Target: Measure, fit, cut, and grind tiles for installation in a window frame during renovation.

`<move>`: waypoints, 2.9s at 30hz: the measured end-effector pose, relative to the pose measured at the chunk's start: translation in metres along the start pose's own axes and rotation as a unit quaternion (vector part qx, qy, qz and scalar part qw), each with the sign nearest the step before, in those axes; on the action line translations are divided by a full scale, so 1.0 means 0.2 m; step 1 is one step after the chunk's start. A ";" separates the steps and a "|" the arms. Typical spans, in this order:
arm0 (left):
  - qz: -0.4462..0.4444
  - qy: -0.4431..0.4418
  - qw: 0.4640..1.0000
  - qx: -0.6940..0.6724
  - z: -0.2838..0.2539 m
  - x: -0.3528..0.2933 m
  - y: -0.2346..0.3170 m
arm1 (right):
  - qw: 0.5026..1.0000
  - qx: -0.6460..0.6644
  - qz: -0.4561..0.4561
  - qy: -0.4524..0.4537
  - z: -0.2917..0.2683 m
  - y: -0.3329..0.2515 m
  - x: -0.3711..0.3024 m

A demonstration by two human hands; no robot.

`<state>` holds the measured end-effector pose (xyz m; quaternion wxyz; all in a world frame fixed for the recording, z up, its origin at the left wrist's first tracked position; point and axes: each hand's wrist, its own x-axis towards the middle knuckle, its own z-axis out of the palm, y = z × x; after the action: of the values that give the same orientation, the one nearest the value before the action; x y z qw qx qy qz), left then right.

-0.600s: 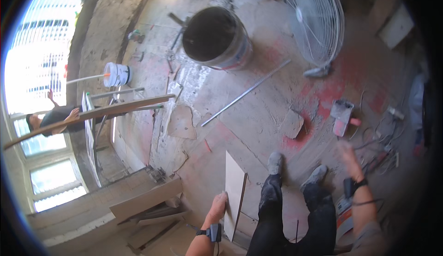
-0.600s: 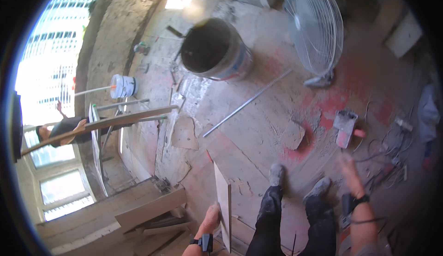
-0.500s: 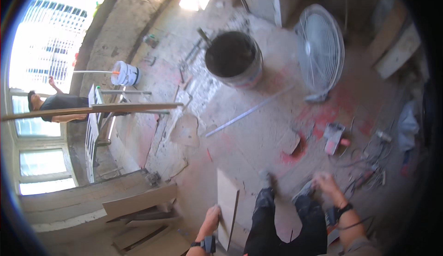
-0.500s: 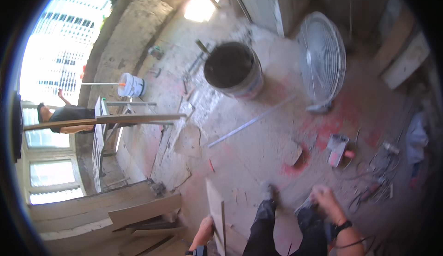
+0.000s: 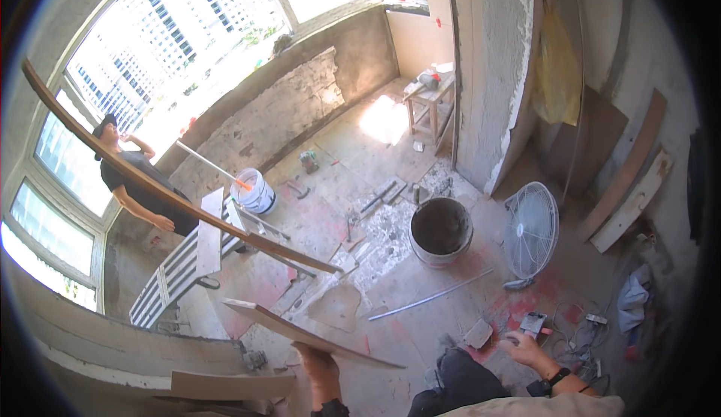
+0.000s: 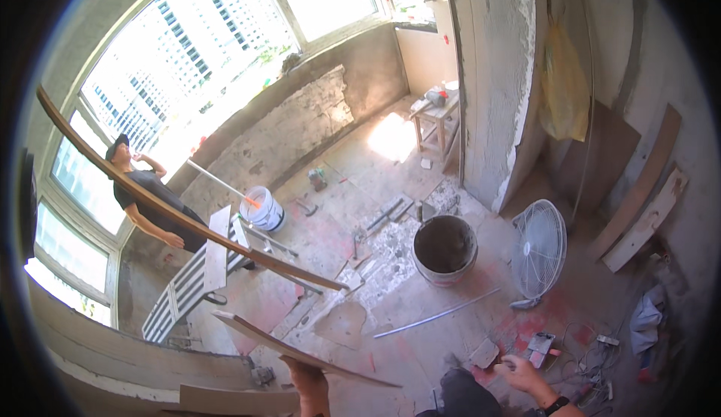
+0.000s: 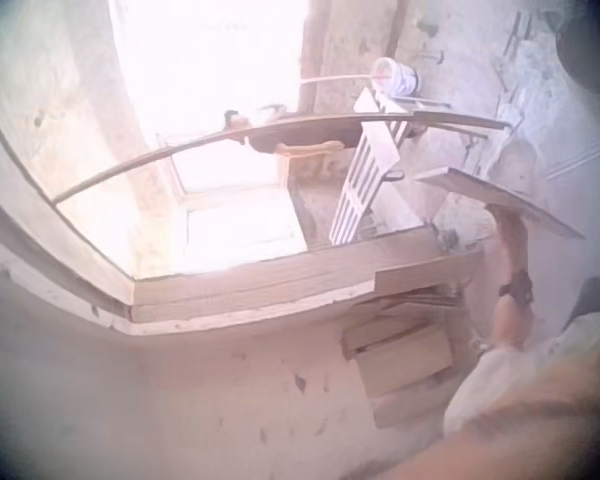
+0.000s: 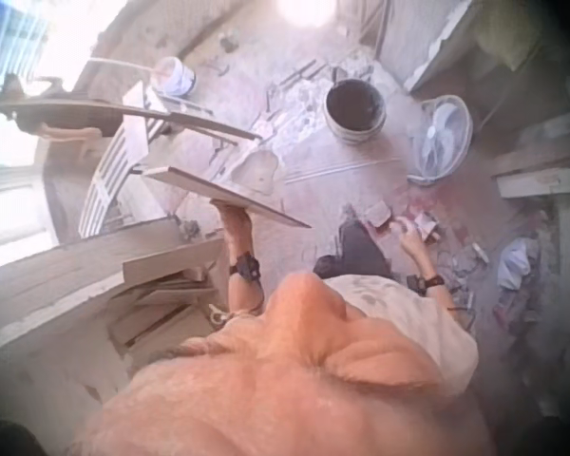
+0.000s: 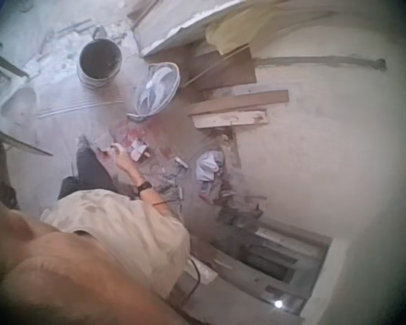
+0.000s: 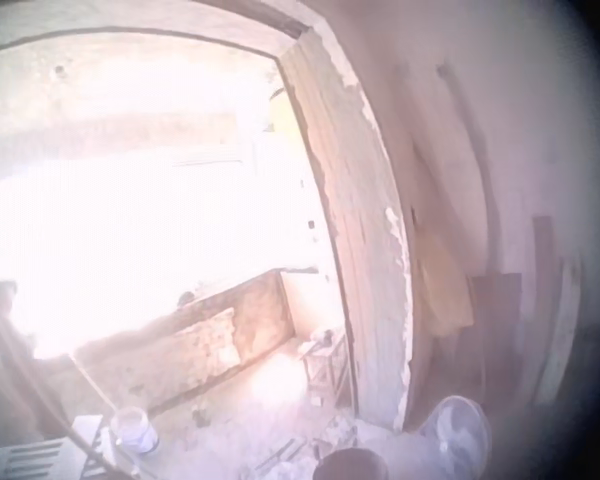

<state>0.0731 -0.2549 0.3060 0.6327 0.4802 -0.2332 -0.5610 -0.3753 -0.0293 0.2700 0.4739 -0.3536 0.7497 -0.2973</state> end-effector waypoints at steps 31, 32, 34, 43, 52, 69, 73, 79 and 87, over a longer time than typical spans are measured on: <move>-0.060 -0.327 0.760 0.558 1.96 3.03 -0.07 | 0.895 -0.388 -0.103 0.194 0.13 -2.44 2.80; 0.018 -0.344 0.720 0.603 2.05 3.11 -0.06 | 0.895 -0.385 -0.099 0.204 0.11 -2.52 2.88; 0.148 -0.370 0.647 0.650 2.24 3.26 -0.07 | 0.901 -0.377 -0.087 0.196 0.07 -2.64 3.05; 0.299 -0.444 0.552 0.639 3.14 4.18 -0.43 | 0.925 -0.351 -0.028 0.141 -0.20 -3.02 4.27; -0.390 -0.261 0.839 0.275 4.20 5.13 -0.59 | 0.878 -0.437 -0.135 0.143 -0.76 -3.60 5.39; -0.388 -0.426 0.798 0.177 6.79 6.17 -1.19 | 0.794 -0.375 -0.010 0.478 -1.75 -4.46 6.58; -0.298 -0.427 0.838 0.165 7.27 6.33 -1.13 | 0.813 -0.313 0.001 0.491 -1.99 -4.68 6.90; -0.251 -0.498 0.821 0.120 7.66 6.52 -1.18 | 0.813 -0.267 -0.075 0.511 -2.37 -4.65 7.36; -0.274 -0.472 0.832 0.097 7.89 6.60 -1.42 | 0.775 -0.264 -0.116 0.563 -2.74 -4.54 7.76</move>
<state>-1.0349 -2.0079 0.4160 0.2158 0.2598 -0.4154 -0.8446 -1.1206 -1.7496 0.4067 -0.1828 -0.3187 0.8849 -0.2864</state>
